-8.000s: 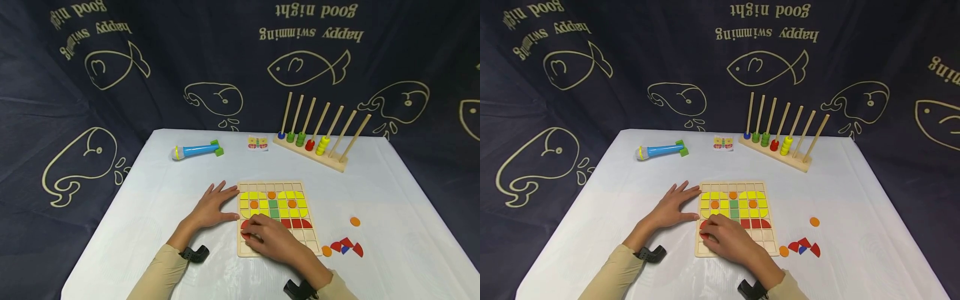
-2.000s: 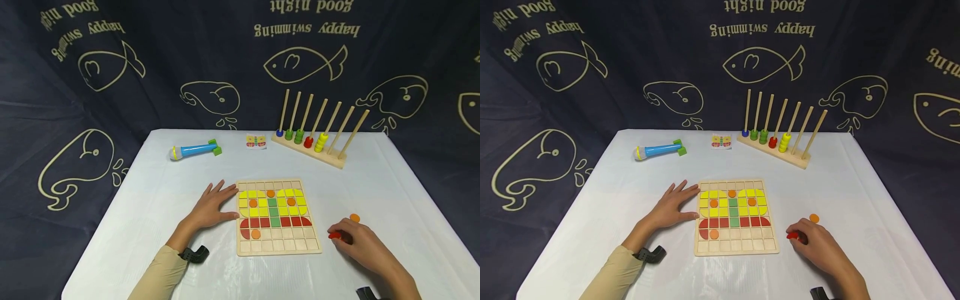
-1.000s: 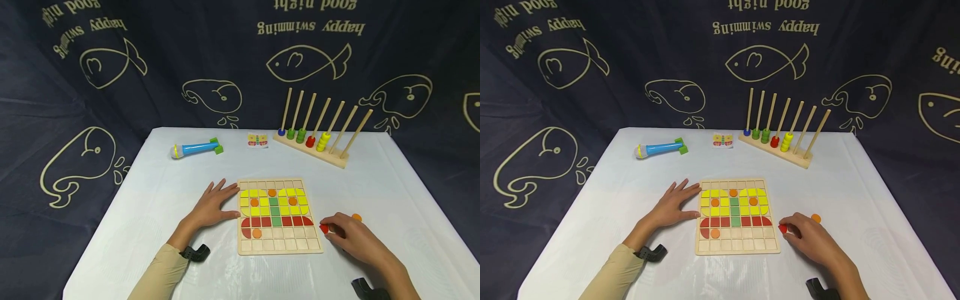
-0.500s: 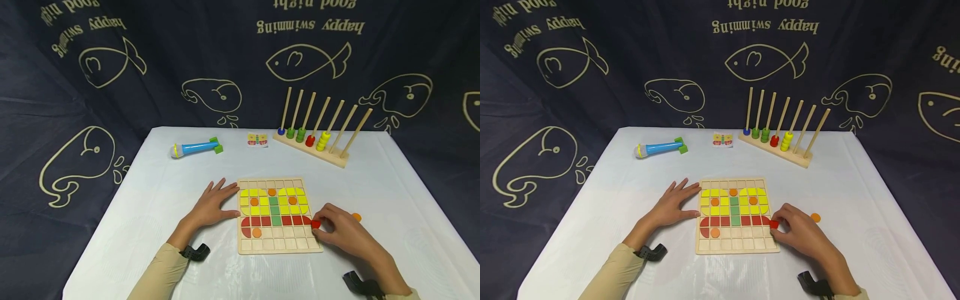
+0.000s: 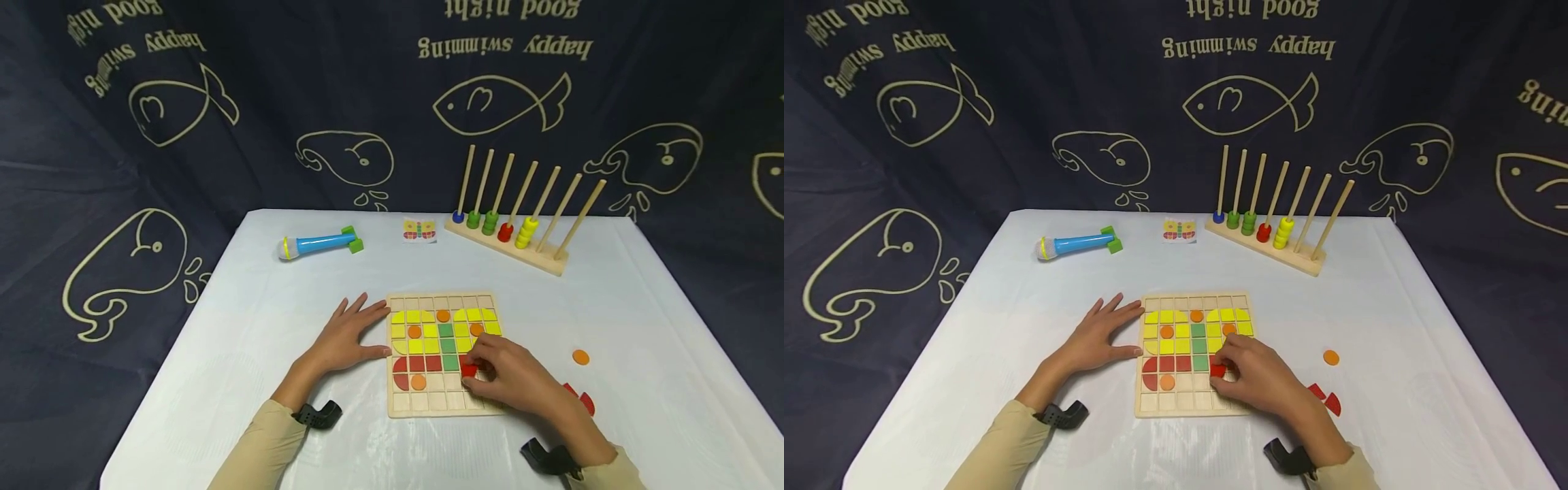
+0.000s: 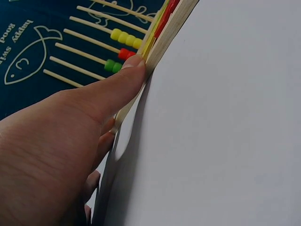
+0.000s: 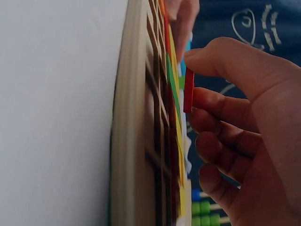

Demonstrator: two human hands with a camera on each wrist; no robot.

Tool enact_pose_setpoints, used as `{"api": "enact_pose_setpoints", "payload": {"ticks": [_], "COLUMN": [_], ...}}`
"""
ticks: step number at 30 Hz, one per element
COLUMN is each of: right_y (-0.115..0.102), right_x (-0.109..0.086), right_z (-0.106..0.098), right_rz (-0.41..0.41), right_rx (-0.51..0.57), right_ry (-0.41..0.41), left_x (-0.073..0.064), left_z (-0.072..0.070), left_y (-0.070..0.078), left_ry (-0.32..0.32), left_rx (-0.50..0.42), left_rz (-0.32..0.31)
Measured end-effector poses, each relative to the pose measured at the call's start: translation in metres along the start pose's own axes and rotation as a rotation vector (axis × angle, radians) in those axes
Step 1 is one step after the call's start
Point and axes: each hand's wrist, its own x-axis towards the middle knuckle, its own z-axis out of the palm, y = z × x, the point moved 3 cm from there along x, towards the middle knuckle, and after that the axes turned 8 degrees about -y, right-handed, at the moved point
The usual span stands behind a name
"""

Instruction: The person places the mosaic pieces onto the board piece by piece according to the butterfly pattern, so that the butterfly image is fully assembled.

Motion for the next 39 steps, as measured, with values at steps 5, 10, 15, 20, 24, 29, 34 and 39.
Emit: {"api": "enact_pose_setpoints", "payload": {"ticks": [5, 10, 15, 20, 24, 29, 34, 39], "right_y": [-0.016, -0.027, -0.032, -0.033, -0.033, -0.034, -0.027, -0.010], "right_x": [0.012, 0.021, 0.025, 0.025, 0.026, 0.026, 0.020, 0.006], "right_z": [0.011, 0.019, 0.024, 0.026, 0.026, 0.025, 0.018, 0.006], "right_rz": [-0.022, -0.049, -0.093, -0.177, -0.207, -0.168, -0.117, -0.050], "right_rx": [-0.004, -0.040, -0.051, -0.015, -0.020, -0.037, -0.011, 0.009], "right_ry": [-0.036, -0.050, -0.077, -0.058, -0.010, 0.004, -0.043, -0.032], "left_x": [-0.001, -0.001, -0.001, -0.001, -0.001, -0.001, 0.000, 0.000], "left_z": [0.001, 0.000, 0.000, 0.001, 0.002, 0.001, 0.001, 0.001], "left_y": [-0.002, -0.001, -0.001, -0.001, -0.002, -0.003, -0.002, -0.001], "left_ry": [-0.002, -0.003, -0.003, 0.000, 0.000, -0.002, 0.003, 0.006], "left_rx": [0.010, 0.006, 0.001, 0.004, 0.014, 0.013, 0.013, 0.007], "left_rz": [-0.002, -0.003, -0.003, 0.001, 0.001, 0.004, 0.002, 0.007]}}
